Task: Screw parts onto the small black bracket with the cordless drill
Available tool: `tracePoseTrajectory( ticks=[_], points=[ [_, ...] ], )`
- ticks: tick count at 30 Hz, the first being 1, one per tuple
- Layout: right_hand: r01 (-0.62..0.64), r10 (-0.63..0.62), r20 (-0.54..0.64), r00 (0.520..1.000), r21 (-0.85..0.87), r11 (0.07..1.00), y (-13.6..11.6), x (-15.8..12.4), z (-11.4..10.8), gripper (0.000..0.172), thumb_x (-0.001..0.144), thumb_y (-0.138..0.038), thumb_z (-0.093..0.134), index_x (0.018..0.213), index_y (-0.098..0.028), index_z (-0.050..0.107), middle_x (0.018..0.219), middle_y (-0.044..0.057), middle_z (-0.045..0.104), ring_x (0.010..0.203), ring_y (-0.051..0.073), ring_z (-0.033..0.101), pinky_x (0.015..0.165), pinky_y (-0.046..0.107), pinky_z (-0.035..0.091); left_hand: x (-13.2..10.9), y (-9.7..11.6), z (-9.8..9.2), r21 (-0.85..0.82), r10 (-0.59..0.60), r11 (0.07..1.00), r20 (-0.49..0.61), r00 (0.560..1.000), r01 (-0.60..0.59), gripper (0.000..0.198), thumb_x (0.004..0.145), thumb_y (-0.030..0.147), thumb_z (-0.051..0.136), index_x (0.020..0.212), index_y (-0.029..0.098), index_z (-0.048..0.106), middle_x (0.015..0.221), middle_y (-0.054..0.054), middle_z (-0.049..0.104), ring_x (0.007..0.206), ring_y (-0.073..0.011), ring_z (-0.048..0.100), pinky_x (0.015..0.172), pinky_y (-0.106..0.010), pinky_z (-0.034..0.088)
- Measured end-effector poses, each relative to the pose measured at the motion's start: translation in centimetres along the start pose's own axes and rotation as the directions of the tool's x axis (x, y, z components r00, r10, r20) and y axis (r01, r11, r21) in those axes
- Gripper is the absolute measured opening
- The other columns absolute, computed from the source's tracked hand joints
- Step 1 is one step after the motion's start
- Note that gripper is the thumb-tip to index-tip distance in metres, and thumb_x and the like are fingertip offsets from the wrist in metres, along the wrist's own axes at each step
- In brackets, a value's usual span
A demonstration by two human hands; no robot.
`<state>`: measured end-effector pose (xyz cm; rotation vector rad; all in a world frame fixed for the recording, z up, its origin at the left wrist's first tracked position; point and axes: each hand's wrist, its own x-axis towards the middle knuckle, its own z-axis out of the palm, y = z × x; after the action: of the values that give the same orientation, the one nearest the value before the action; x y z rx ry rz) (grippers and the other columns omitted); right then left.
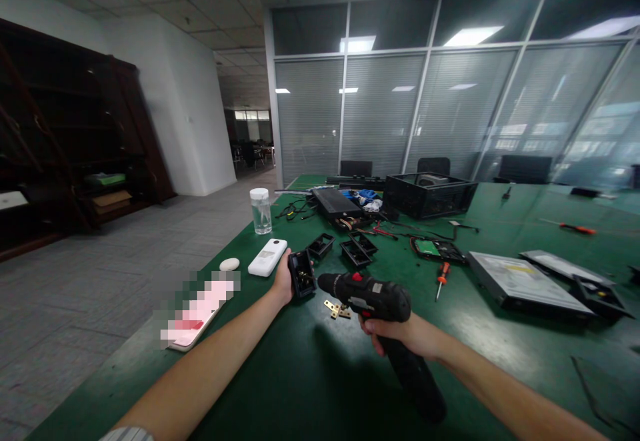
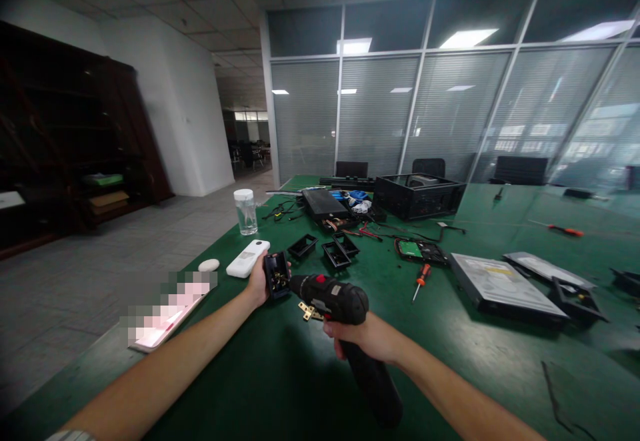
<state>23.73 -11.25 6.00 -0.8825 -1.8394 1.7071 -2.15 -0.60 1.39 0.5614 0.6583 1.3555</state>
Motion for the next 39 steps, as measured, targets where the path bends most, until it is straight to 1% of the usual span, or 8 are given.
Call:
tracePoseTrajectory(
  ticks=[6,9,16,21,28,34,39],
  points=[
    [-0.019,0.019,-0.013,1.000,0.006,1.000,-0.06,0.09,-0.02,0.023,0.077,-0.036,0.058,0.085,-0.015,0.055,0.064,0.000,0.056,0.054,0.012,0.053,0.052,0.025,0.039,-0.23,0.19,0.34,-0.006,-0.021,1.000,-0.025,0.999,0.021,0.040,0.075,0.050,0.045,0.081,0.013,0.058,0.070,-0.009,0.064,0.063,-0.0218,0.062,0.056,-0.035,0.049],
    [-0.029,0.029,-0.016,0.999,-0.002,1.000,-0.10,0.06,-0.01,0.024,0.076,-0.037,0.058,0.083,-0.014,0.055,0.063,0.000,0.056,0.053,0.011,0.053,0.052,0.025,0.039,-0.23,0.18,0.34,-0.010,-0.020,1.000,-0.019,1.000,0.020,0.039,0.075,0.049,0.045,0.082,0.013,0.058,0.071,-0.009,0.064,0.063,-0.0213,0.062,0.055,-0.034,0.049],
    [-0.010,0.010,-0.007,1.000,-0.003,1.000,-0.36,-0.04,0.12,0.023,0.077,-0.037,0.057,0.081,-0.015,0.055,0.062,0.000,0.056,0.053,0.011,0.052,0.052,0.024,0.038,-0.11,0.14,0.20,-0.001,-0.019,1.000,-0.009,1.000,0.019,0.040,0.075,0.050,0.044,0.080,0.013,0.058,0.072,-0.010,0.064,0.062,-0.0219,0.062,0.055,-0.035,0.048],
    [-0.001,0.001,-0.001,1.000,0.001,1.000,-0.34,0.05,0.06,0.024,0.076,-0.037,0.058,0.084,-0.015,0.055,0.063,0.000,0.056,0.053,0.011,0.052,0.053,0.024,0.039,-0.17,0.16,0.24,-0.001,-0.021,1.000,-0.016,1.000,0.021,0.040,0.076,0.049,0.044,0.080,0.013,0.059,0.071,-0.010,0.064,0.063,-0.0211,0.062,0.056,-0.034,0.048],
    [-0.016,0.016,-0.010,1.000,-0.018,1.000,-0.64,-0.03,0.15,0.029,0.074,-0.041,0.059,0.085,-0.014,0.055,0.063,0.000,0.056,0.053,0.011,0.052,0.052,0.024,0.038,-0.36,0.22,0.47,-0.005,-0.028,1.000,-0.018,0.999,0.027,0.041,0.077,0.048,0.042,0.082,0.011,0.060,0.072,-0.010,0.064,0.061,-0.0194,0.061,0.056,-0.032,0.049],
    [-0.026,0.026,-0.009,1.000,-0.016,1.000,-0.76,-0.11,0.19,0.029,0.073,-0.042,0.059,0.083,-0.015,0.056,0.063,0.000,0.056,0.052,0.012,0.052,0.052,0.025,0.038,-0.63,0.38,0.75,-0.006,-0.034,0.999,-0.034,0.999,0.034,0.039,0.078,0.047,0.042,0.082,0.012,0.059,0.070,-0.009,0.064,0.060,-0.0192,0.061,0.054,-0.031,0.048],
    [-0.005,0.005,-0.002,1.000,-0.015,1.000,-0.94,-0.16,0.25,0.028,0.074,-0.040,0.059,0.086,-0.015,0.056,0.063,-0.001,0.056,0.053,0.011,0.052,0.052,0.024,0.038,-0.53,0.30,0.63,-0.004,-0.030,1.000,-0.013,0.999,0.030,0.039,0.077,0.047,0.043,0.079,0.012,0.059,0.070,-0.009,0.064,0.061,-0.0196,0.061,0.055,-0.032,0.048]
  ],
)
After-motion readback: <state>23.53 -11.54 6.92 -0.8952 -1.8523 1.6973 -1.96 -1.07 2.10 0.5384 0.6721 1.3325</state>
